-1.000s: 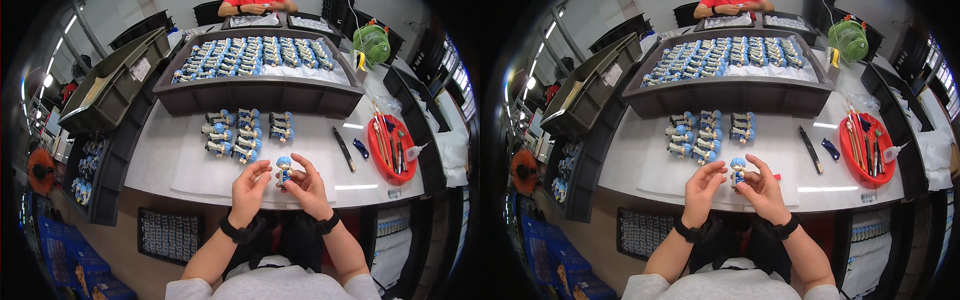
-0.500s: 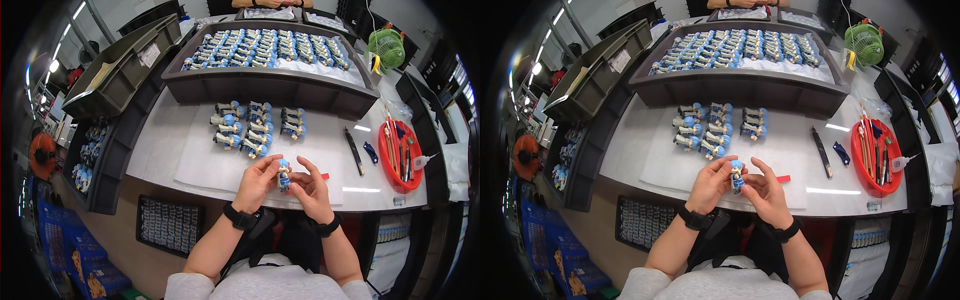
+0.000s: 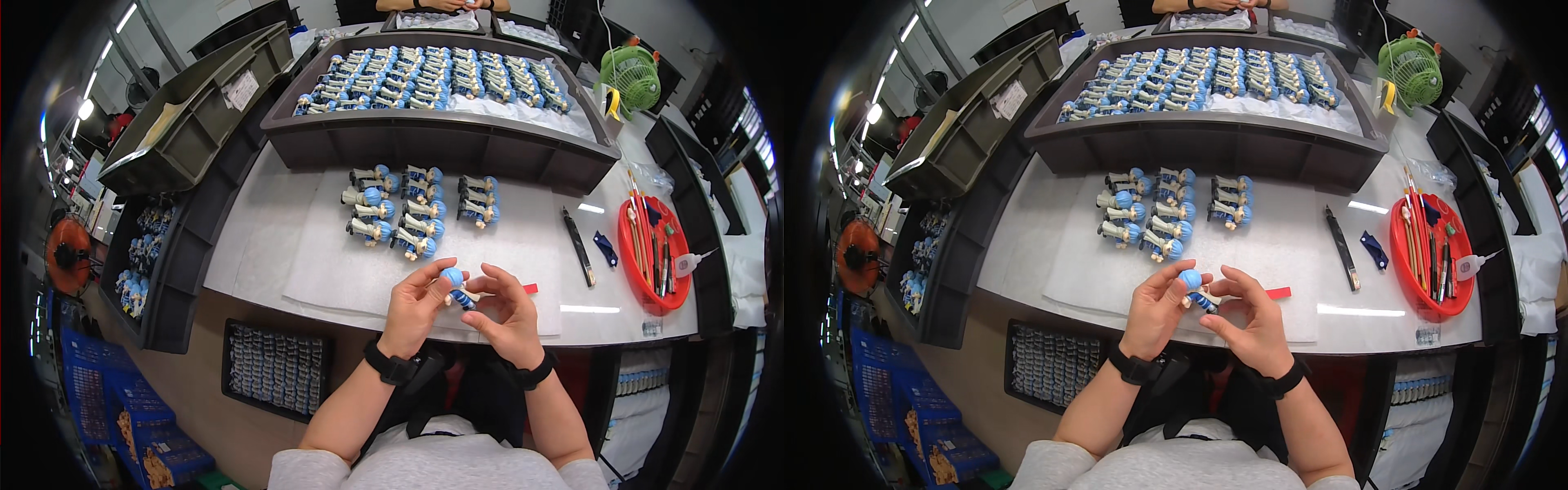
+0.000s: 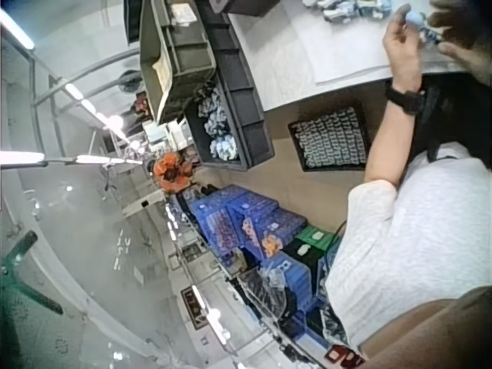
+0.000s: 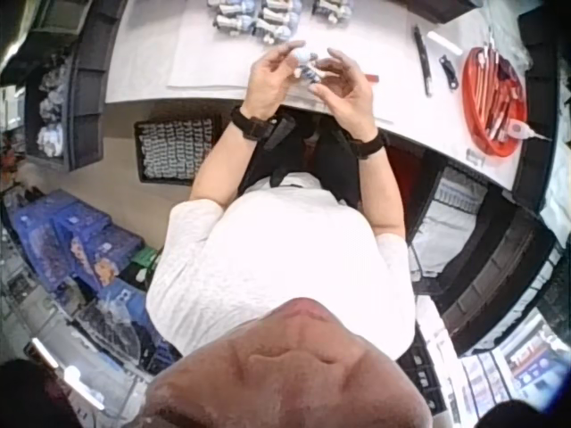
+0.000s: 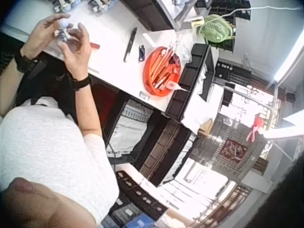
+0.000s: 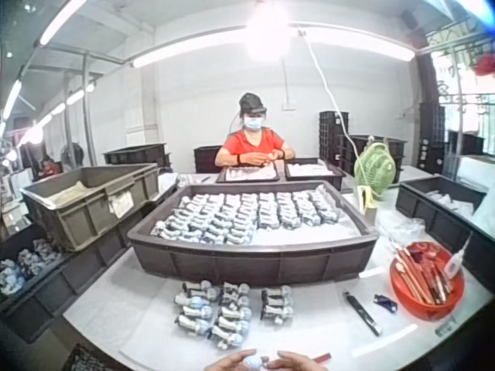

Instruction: The person repeatedly picks up small blue and white figurines from a tray, attaches a small red piece to each one, and places the completed figures into a black bin. The process is repeated for multiple units.

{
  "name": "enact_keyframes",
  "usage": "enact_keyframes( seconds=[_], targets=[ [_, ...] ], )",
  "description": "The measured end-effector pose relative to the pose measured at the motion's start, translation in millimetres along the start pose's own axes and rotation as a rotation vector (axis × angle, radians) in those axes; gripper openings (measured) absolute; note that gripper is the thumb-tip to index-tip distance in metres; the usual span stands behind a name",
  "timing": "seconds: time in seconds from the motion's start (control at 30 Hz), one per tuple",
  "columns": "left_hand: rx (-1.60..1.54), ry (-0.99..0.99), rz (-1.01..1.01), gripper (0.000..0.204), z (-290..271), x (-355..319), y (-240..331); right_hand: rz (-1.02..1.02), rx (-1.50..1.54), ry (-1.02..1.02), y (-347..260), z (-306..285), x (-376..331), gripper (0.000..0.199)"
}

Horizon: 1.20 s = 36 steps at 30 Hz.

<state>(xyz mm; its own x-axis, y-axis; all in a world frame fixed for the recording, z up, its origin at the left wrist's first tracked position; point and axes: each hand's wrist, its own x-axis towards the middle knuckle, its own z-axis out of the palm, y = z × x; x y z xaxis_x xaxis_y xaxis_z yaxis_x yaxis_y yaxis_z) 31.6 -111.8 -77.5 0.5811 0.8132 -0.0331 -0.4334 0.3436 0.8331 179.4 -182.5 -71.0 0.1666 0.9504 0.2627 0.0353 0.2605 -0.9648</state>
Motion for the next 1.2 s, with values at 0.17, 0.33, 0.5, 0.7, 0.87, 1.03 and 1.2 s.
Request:
enact_keyframes(
  seconds=[0.17,0.33,0.5,0.7,0.87,1.03,1.2],
  targets=[
    [-0.081,-0.03,0.079,0.033,-1.1,0.7,-2.9,0.027,0.01,0.036,5.3,2.1,-2.0,0.065],
    [0.062,-0.008,0.081,0.032,5.9,-1.6,0.8,0.016,-0.019,0.05,2.7,0.3,-2.1,0.064],
    [0.104,0.018,0.146,0.033,5.8,-2.9,-5.1,0.014,0.007,0.066,3.3,0.5,-2.5,0.065],
    [0.084,0.088,0.073,0.032,9.5,1.4,-3.1,-0.012,0.036,0.088,1.9,-0.2,-2.3,0.069],
    [0.027,0.1,-0.005,0.031,12.2,3.7,-0.7,-0.004,0.049,0.057,0.9,-3.0,-3.2,0.074],
    [0.036,0.097,-0.023,0.031,13.9,4.0,0.3,0.004,0.063,0.057,0.9,-3.5,-3.2,0.075],
    [0.025,0.106,-0.034,0.031,15.5,2.9,0.4,-0.002,0.064,0.04,1.1,-4.5,-3.9,0.074]
  ],
)
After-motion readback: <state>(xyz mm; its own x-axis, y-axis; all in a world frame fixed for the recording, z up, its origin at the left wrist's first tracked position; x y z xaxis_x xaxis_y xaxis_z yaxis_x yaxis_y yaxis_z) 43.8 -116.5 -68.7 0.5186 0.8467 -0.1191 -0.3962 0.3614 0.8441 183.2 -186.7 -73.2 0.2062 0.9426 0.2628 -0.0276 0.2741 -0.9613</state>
